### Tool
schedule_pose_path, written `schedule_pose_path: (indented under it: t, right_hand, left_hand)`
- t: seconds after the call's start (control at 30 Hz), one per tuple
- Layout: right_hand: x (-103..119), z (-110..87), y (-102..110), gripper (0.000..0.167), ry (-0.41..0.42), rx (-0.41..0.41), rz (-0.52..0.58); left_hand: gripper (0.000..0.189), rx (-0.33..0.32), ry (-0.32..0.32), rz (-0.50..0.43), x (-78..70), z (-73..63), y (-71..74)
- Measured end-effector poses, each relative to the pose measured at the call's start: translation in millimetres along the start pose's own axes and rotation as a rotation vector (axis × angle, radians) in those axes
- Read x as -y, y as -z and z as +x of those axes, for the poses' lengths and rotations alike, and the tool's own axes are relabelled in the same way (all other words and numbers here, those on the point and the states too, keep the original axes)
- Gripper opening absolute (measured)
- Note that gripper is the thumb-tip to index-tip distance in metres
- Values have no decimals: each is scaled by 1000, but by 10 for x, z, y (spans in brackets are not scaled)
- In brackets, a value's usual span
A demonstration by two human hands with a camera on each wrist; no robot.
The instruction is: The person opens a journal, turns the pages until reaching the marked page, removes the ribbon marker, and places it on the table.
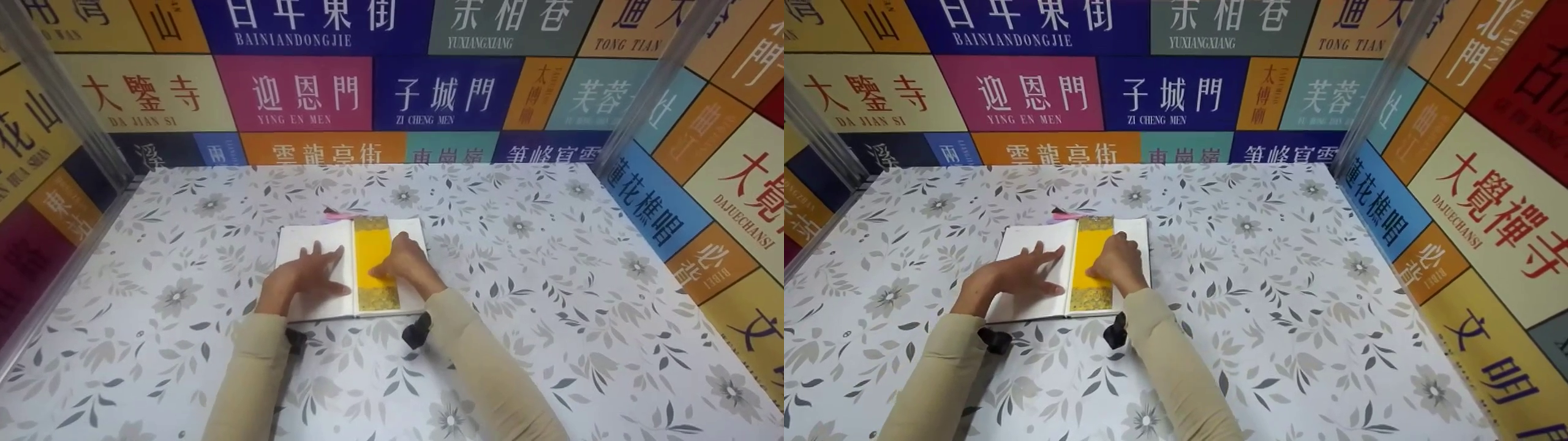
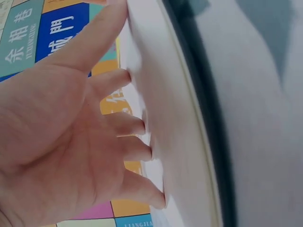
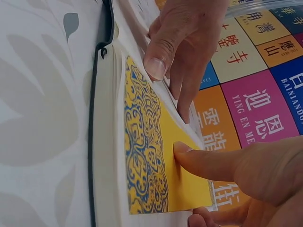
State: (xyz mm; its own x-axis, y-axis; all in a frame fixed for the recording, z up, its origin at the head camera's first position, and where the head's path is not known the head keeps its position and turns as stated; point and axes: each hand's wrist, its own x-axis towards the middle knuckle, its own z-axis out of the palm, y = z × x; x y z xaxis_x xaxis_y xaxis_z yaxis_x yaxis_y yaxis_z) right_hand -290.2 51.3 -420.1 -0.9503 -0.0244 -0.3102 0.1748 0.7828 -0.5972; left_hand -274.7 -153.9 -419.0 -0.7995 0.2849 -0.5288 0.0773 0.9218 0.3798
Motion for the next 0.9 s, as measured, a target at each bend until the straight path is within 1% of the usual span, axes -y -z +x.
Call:
schedule_pose_path:
  t: [0.07, 0.1, 0.13, 0.23, 0.3, 0.33, 0.43, 0.53, 0.57, 0.63, 0.73, 0.9]
  right_hand:
    - [-26, 11, 1, 89, -5, 15, 25]
    - [-45, 15, 4, 86, -5, 21, 38]
    - [-68, 22, 6, 81, -3, 23, 46]
    - [-127, 48, 11, 59, 4, 19, 74]
    - [-167, 65, 9, 49, 19, 7, 102]
    - [-186, 80, 8, 48, 32, -2, 122]
    - [-232, 112, 4, 44, 71, -30, 207]
    - [-250, 126, 9, 42, 73, -38, 300]
    - [-252, 126, 14, 42, 63, -34, 327]
    - [-248, 123, 33, 42, 38, -21, 375]
    - [-222, 101, 86, 43, 16, -1, 426]
    - [-162, 58, 240, 44, 5, 54, 482]
  left_hand:
    - [91, -7, 4, -13, 5, -6, -19]
    - [91, -11, 9, -26, 3, -8, -25]
    - [91, -14, 13, -36, -1, -12, -30]
    - [90, -21, 20, -53, -9, -18, -38]
    - [91, -24, 17, -61, -9, -17, -38]
    - [91, -26, 15, -61, -6, -16, -40]
    - [91, -31, 21, -91, 0, -9, -42]
    - [91, -36, 27, -108, 1, -7, -44]
    - [92, -37, 30, -112, 1, -9, -47]
    - [92, -38, 23, -91, 3, -4, -56]
    - [92, -42, 27, -76, 2, 4, -67]
    - [92, -51, 43, -97, 0, 6, -56]
